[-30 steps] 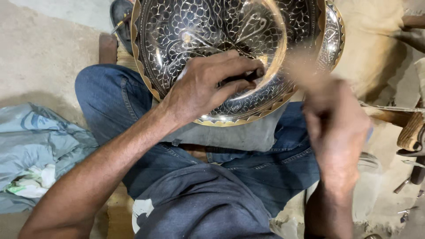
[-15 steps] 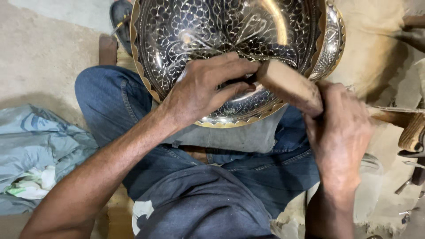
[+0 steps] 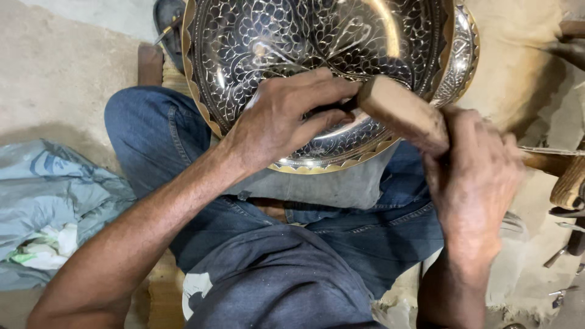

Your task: The person sits cross-legged and uses a small metal chisel and a wooden mallet to engrave a floral pattern into the interior surface of a large metal bowl. The person repeatedly taps the chisel to create fine lines and decorative details.

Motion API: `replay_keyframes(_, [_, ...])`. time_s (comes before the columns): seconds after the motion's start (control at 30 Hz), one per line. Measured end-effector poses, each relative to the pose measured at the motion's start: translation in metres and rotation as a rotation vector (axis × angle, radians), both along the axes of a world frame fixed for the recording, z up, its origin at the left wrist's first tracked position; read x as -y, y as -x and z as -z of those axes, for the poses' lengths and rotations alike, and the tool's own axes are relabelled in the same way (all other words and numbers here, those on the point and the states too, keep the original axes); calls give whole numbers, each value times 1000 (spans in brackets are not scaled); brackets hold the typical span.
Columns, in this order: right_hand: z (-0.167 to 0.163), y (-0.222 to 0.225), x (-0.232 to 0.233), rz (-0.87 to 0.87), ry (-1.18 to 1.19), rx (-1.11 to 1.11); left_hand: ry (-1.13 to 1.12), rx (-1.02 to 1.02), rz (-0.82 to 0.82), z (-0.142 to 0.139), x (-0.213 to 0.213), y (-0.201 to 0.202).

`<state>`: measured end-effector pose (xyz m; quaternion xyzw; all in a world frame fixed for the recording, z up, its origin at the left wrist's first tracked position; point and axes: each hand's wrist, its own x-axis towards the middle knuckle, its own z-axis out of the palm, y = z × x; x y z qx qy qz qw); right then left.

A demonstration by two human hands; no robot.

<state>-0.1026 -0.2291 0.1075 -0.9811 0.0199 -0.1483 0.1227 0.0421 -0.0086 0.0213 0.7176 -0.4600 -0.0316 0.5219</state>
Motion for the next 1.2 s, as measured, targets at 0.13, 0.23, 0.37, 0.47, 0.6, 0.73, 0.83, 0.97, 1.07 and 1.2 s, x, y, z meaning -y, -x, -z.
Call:
replay_keyframes(0.13, [-8,-7,-8,68,-190,32,-30,-67,2,-1,-1,1])
replay_keyframes(0.23, [-14,-9,-11,95,66,-109,-12,-26,-8,-1,-1,1])
replay_keyframes(0.37, [-10,-5,-8,136,-205,0,-4,-12,-5,0,-1,1])
replay_keyframes(0.47, [-2,-1,-4,3,323,-98,12,-9,-4,-1,0,1])
replay_keyframes(0.6, [4,2,-2,87,-310,33,-54,-65,-17,-3,-1,2])
replay_keyframes(0.73, [1,-2,4,4,141,10,9,-9,-4,-3,-1,1])
replay_keyframes(0.83, [0,-5,1,88,-156,50,1,-20,2,-1,-1,1])
replay_keyframes(0.97, [-4,-5,-3,25,268,-123,1,2,-12,1,-1,1])
replay_keyframes(1.07, [-7,-2,-4,121,-300,11,-5,-2,-8,0,-2,0])
replay_keyframes(1.2, [-6,-2,-5,19,188,-71,42,123,-27,-3,-2,0])
